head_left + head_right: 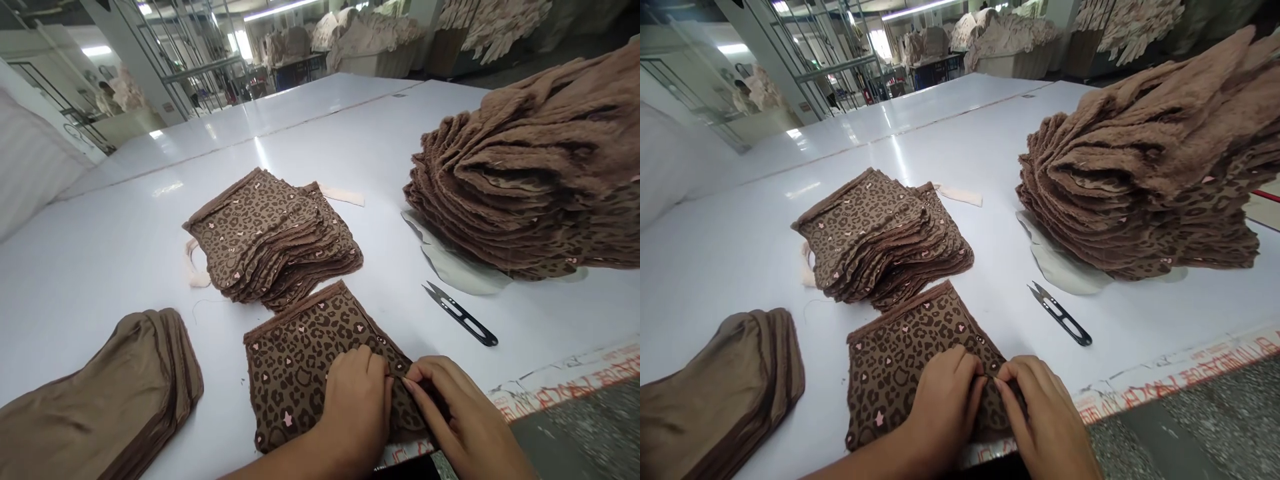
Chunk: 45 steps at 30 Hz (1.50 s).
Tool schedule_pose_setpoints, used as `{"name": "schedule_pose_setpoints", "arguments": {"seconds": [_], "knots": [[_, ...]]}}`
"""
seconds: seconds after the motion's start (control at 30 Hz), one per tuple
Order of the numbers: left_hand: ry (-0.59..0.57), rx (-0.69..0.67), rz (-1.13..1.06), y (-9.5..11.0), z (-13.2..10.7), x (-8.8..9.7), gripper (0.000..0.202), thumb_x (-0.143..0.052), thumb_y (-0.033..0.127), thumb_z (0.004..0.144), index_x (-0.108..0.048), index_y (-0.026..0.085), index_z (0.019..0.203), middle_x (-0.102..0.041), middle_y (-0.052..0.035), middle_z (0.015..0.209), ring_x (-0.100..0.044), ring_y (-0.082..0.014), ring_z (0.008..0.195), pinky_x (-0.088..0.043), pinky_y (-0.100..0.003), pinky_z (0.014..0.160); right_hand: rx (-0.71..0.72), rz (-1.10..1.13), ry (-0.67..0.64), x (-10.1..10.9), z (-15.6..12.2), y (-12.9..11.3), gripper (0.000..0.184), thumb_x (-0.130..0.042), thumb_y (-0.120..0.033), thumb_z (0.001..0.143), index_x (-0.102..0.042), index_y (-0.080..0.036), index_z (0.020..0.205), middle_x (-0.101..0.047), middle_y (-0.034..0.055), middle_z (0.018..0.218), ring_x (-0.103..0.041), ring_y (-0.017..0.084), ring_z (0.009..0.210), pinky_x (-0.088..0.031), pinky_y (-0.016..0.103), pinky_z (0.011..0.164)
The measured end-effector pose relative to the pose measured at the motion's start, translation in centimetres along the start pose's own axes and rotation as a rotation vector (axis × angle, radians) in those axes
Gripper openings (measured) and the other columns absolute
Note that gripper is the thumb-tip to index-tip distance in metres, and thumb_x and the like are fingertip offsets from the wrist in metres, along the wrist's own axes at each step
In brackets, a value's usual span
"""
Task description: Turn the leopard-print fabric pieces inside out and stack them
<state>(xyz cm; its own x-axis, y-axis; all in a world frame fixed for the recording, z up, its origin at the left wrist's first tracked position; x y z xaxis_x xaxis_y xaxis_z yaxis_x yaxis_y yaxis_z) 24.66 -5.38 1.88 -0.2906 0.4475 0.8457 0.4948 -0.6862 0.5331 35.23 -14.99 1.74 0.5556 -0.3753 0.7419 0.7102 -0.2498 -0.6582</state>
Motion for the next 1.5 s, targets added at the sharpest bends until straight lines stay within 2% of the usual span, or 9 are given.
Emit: {"name": "schedule_pose_setpoints", "arguments": {"seconds": [0.23, 0.53, 0.77, 1.0, 1.13, 1.23, 1.3, 1.43, 1.5], "knots": [[0.076, -0.08, -0.254, -0.5, -0.7, 0.3, 0.01, -0.043, 0.014, 0.086, -0.05, 0.019, 0.081, -0.058, -0.0025, 0.079, -0.054, -0.0172, 0.073, -0.042, -0.029, 0.067, -0.117, 0.039, -0.13, -0.8, 0.7, 0.1, 0.017, -0.044, -0.038, 0.088, -0.052, -0.025, 0.081, -0.056, 0.0022, 0.084, -0.054, 0.022, 0.08, -0.042, 0.039, 0.072], [0.184, -0.233, -0.209, -0.3, -1.3, 0.7, 0.016, -0.035, 0.014, 0.089, -0.049, 0.017, 0.081, -0.057, -0.0059, 0.075, -0.053, -0.0172, 0.069, -0.044, -0.028, 0.063, -0.153, 0.17, -0.226, -0.2, 0.9, -0.5, 0.016, -0.046, -0.036, 0.088, -0.055, -0.025, 0.08, -0.059, 0.0002, 0.082, -0.057, 0.018, 0.079, -0.046, 0.03, 0.072], [0.201, -0.27, -0.155, -0.3, -1.7, 0.6, 0.018, -0.034, 0.013, 0.089, -0.049, 0.017, 0.081, -0.057, -0.0066, 0.074, -0.053, -0.0168, 0.066, -0.045, -0.027, 0.06, -0.185, 0.223, -0.202, -0.2, 0.8, -0.9, 0.022, -0.039, -0.036, 0.09, -0.046, -0.024, 0.073, -0.049, -0.0014, 0.068, -0.052, 0.015, 0.062, -0.044, 0.023, 0.051], [0.272, -0.271, -0.174, 0.0, -1.9, 0.5, 0.015, -0.035, 0.012, 0.088, -0.047, 0.018, 0.081, -0.056, -0.0051, 0.072, -0.053, -0.0163, 0.064, -0.045, -0.026, 0.057, -0.031, 0.03, -0.065, 0.0, 0.3, -1.7, 0.011, -0.042, -0.03, 0.088, -0.048, -0.025, 0.08, -0.055, 0.0028, 0.084, -0.057, 0.018, 0.079, -0.048, 0.029, 0.067], [0.331, -0.321, -0.148, 0.1, -2.2, 0.6, 0.016, -0.035, 0.011, 0.089, -0.048, 0.017, 0.082, -0.056, -0.0051, 0.071, -0.052, -0.0157, 0.063, -0.045, -0.026, 0.059, -0.147, 0.172, -0.109, -0.1, 0.2, -0.8, 0.014, -0.043, -0.037, 0.089, -0.053, -0.026, 0.089, -0.054, 0.0048, 0.106, -0.055, 0.019, 0.103, -0.048, 0.027, 0.081], [0.334, -0.356, -0.185, 0.0, -2.5, 0.8, 0.017, -0.035, 0.01, 0.088, -0.05, 0.017, 0.082, -0.056, -0.006, 0.073, -0.052, -0.0156, 0.065, -0.044, -0.025, 0.06, -0.165, 0.317, -0.262, -0.1, 0.5, -1.0, 0.019, -0.042, -0.037, 0.09, -0.054, -0.025, 0.082, -0.057, 0.003, 0.092, -0.058, 0.018, 0.093, -0.048, 0.027, 0.08], [0.272, -0.301, -0.278, -0.2, -2.5, 1.1, 0.014, -0.038, 0.012, 0.087, -0.051, 0.016, 0.082, -0.057, -0.0061, 0.074, -0.053, -0.0156, 0.066, -0.043, -0.025, 0.06, -0.147, 0.38, -0.303, 0.1, 0.6, -1.5, 0.02, -0.04, -0.034, 0.091, -0.052, -0.024, 0.078, -0.057, 0.0017, 0.085, -0.058, 0.017, 0.086, -0.049, 0.026, 0.078], [0.025, 0.091, -0.585, -0.9, -1.7, 1.7, 0.018, -0.044, 0.027, 0.088, -0.055, 0.016, 0.08, -0.058, -0.0039, 0.076, -0.053, -0.0147, 0.07, -0.041, -0.026, 0.065, 0.037, 0.216, -0.09, 0.9, 0.7, -2.6, 0.008, -0.045, -0.024, 0.09, -0.053, -0.027, 0.09, -0.054, 0.0022, 0.1, -0.055, 0.016, 0.097, -0.047, 0.022, 0.082], [-0.095, 0.201, -0.752, -0.9, -1.2, 2.0, 0.024, -0.046, 0.034, 0.087, -0.057, 0.015, 0.078, -0.056, -0.0023, 0.072, -0.05, -0.0138, 0.068, -0.039, -0.025, 0.065, 0.134, 0.124, -0.012, 1.0, 0.4, -3.0, 0.014, -0.046, -0.02, 0.089, -0.052, -0.028, 0.098, -0.052, 0.0027, 0.103, -0.054, 0.015, 0.1, -0.046, 0.021, 0.082]]}}
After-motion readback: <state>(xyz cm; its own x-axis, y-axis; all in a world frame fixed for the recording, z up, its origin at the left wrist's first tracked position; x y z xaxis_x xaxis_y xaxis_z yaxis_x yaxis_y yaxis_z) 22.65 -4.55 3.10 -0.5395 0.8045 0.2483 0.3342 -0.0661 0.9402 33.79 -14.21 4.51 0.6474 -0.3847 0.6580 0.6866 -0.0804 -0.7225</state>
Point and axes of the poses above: each hand's wrist, its own z-axis towards the middle knuckle, its own x-axis out of the back of the hand, y = z × x, the point moved 3 cm from there along z, towards the middle knuckle
